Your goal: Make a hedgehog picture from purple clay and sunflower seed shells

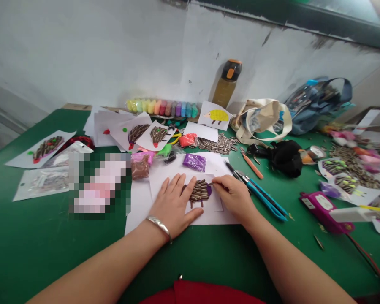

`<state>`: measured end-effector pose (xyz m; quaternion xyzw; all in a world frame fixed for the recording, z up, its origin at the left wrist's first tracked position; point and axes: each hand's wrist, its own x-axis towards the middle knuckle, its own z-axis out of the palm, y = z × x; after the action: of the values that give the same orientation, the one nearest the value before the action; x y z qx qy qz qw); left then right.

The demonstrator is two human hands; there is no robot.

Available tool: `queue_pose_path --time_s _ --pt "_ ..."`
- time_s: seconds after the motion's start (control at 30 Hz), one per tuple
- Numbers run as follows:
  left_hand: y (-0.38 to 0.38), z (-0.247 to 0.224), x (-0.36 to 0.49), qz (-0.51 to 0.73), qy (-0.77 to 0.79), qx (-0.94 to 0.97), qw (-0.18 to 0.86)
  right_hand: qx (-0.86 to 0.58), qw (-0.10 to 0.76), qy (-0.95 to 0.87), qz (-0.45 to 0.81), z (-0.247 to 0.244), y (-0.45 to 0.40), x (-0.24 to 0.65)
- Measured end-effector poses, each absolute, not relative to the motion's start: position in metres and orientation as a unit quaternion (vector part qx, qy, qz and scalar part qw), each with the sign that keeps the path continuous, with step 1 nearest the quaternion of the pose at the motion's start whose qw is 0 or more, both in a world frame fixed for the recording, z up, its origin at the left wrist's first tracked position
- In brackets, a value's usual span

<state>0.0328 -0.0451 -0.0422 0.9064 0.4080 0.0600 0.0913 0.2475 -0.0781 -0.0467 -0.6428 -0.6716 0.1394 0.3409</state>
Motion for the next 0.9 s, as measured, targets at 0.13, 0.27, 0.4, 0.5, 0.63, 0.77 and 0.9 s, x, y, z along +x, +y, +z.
queue_pose_path --time_s 0.13,0.27,0.4,0.5,0.63,0.77,0.9 --pt "-0.0447 -0.0418 0.0329 0.057 0.406 0.907 0.090 -0.637 0.339 -0.682 0.117 -0.0472 -0.0784 0.2455" --pt "-0.0450 -0.0422 0.0333 0.057 0.406 0.908 0.088 -0.636 0.335 -0.688 0.097 -0.0487 -0.0784 0.2433" --pt "-0.0453 -0.0436 0.0333 0.064 0.406 0.908 0.081 -0.637 0.320 -0.695 0.089 -0.0498 -0.0774 0.2417" --pt "-0.0451 -0.0445 0.0329 0.069 0.403 0.909 0.077 -0.638 0.314 -0.698 0.087 -0.0506 -0.0764 0.2411" --pt "-0.0446 -0.0452 0.0323 0.070 0.400 0.911 0.074 -0.640 0.299 -0.702 0.089 -0.0510 -0.0755 0.2406" --pt "-0.0441 -0.0459 0.0327 0.064 0.399 0.912 0.070 -0.639 0.293 -0.704 0.101 -0.0500 -0.0754 0.2407" --pt "-0.0440 -0.0467 0.0329 0.068 0.399 0.912 0.062 -0.635 0.292 -0.706 0.111 -0.0494 -0.0748 0.2404"
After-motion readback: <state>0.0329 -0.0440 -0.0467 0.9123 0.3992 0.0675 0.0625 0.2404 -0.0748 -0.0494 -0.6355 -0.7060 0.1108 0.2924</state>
